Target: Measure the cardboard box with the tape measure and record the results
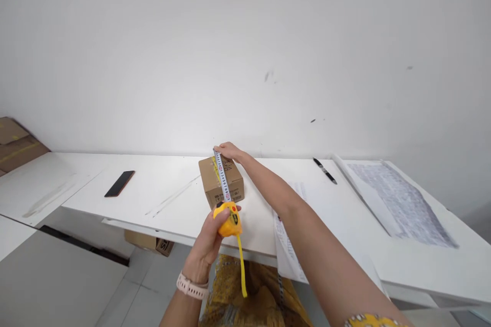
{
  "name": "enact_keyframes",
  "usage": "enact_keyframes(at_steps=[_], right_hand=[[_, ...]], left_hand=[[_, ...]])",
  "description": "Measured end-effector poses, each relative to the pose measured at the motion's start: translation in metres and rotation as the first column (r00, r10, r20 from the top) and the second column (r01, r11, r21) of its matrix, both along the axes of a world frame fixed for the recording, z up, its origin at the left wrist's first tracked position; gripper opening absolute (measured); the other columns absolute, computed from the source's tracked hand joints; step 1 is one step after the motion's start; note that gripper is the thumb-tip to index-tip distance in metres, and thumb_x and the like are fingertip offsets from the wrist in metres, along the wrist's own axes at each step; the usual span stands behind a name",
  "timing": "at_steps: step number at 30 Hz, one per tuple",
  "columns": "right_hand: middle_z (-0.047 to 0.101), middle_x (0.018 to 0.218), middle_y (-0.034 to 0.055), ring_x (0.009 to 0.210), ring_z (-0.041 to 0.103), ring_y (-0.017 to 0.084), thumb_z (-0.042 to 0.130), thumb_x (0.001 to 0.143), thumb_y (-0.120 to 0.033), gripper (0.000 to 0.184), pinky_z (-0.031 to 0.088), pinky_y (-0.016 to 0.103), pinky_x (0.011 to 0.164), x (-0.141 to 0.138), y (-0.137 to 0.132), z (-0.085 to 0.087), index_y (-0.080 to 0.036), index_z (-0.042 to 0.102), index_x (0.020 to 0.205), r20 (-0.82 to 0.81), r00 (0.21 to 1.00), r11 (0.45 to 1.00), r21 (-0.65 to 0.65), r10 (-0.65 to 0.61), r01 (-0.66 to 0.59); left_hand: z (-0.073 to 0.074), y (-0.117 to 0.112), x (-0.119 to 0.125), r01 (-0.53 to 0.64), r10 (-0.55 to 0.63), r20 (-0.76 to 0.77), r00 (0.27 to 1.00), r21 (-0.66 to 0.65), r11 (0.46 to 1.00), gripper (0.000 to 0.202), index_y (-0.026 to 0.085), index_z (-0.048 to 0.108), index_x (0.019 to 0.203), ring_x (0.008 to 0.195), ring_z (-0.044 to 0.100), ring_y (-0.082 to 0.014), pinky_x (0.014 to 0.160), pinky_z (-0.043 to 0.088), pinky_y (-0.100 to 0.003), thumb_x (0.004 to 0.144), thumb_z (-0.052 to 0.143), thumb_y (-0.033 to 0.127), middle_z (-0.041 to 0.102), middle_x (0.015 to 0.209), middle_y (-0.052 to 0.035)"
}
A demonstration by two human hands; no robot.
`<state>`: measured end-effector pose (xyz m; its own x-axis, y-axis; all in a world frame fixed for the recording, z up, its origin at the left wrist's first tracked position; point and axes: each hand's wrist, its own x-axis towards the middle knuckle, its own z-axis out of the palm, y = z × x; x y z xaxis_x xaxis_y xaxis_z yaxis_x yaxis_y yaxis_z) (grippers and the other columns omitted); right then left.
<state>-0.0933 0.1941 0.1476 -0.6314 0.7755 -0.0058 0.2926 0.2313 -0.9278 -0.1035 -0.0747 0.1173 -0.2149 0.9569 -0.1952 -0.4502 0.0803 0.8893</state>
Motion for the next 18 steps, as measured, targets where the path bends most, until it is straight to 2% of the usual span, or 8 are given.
enact_keyframes(at_steps=[3,6,9,13,15,18], right_hand=[[0.058,0.061,0.0008,0.058,0.05,0.014,0.058,0.081,-0.044,0.031,0.038,0.028,0.057,-0.012,-0.001,-0.015,-0.018,0.054,0.064,0.011,1.0,1.0,0.016,-0.013,0.013],[0.066,0.073,0.0031,0.064,0.055,0.016,0.058,0.079,-0.037,0.021,0.041,0.027,0.061,-0.009,-0.007,-0.024,-0.018,0.062,0.072,0.009,0.998,0.997,0.058,-0.057,0.057],[0.071,0.083,0.0039,0.073,0.059,0.018,0.057,0.079,-0.035,0.019,0.041,0.027,0.065,0.008,-0.021,-0.031,-0.02,0.068,0.081,0.014,0.996,0.993,0.085,-0.084,0.083],[0.074,0.092,0.0027,0.082,0.063,0.02,0.051,0.085,-0.036,0.024,0.041,0.029,0.069,0.036,-0.045,-0.039,-0.023,0.072,0.086,0.021,0.991,0.971,0.199,-0.135,0.129],[0.074,0.096,0.0015,0.086,0.063,0.021,0.048,0.087,-0.035,0.026,0.041,0.03,0.071,0.045,-0.054,-0.042,-0.025,0.072,0.087,-0.015,0.988,0.952,0.268,-0.151,0.15],[0.074,0.095,0.0009,0.086,0.063,0.02,0.048,0.088,-0.038,0.027,0.041,0.03,0.072,0.05,-0.057,-0.042,-0.024,0.072,0.084,-0.044,0.985,0.938,0.303,-0.164,0.17]], left_hand=[[0.0,0.01,-0.005,-0.017,0.018,0.017,1.0,-0.046,0.999,0.058,0.012,0.066,0.099,0.076,0.057,-0.0161,0.066,0.052,-0.028,0.062,0.084,0.053,0.067,0.102,-0.0125],[0.0,0.004,-0.008,-0.006,0.008,0.041,0.999,-0.06,0.998,0.056,0.012,0.066,0.101,0.075,0.058,-0.0171,0.065,0.054,-0.031,0.066,0.082,0.053,0.068,0.1,-0.0132],[0.001,-0.012,-0.007,0.016,-0.013,0.047,0.999,-0.056,0.998,0.055,0.012,0.066,0.102,0.075,0.059,-0.0185,0.063,0.056,-0.033,0.069,0.08,0.053,0.069,0.101,-0.014],[0.003,-0.032,-0.005,0.035,-0.026,0.082,0.996,-0.107,0.994,0.064,0.014,0.061,0.118,0.081,0.061,-0.0211,0.062,0.055,-0.031,0.07,0.08,0.051,0.07,0.101,-0.0142],[0.004,-0.037,-0.005,0.036,-0.024,0.097,0.995,-0.132,0.991,0.072,0.014,0.058,0.127,0.083,0.061,-0.0218,0.062,0.053,-0.029,0.068,0.082,0.049,0.071,0.1,-0.0142],[0.004,-0.038,-0.005,0.03,-0.017,0.096,0.995,-0.132,0.991,0.079,0.015,0.055,0.133,0.084,0.062,-0.0226,0.062,0.052,-0.029,0.067,0.083,0.048,0.072,0.097,-0.0131]])
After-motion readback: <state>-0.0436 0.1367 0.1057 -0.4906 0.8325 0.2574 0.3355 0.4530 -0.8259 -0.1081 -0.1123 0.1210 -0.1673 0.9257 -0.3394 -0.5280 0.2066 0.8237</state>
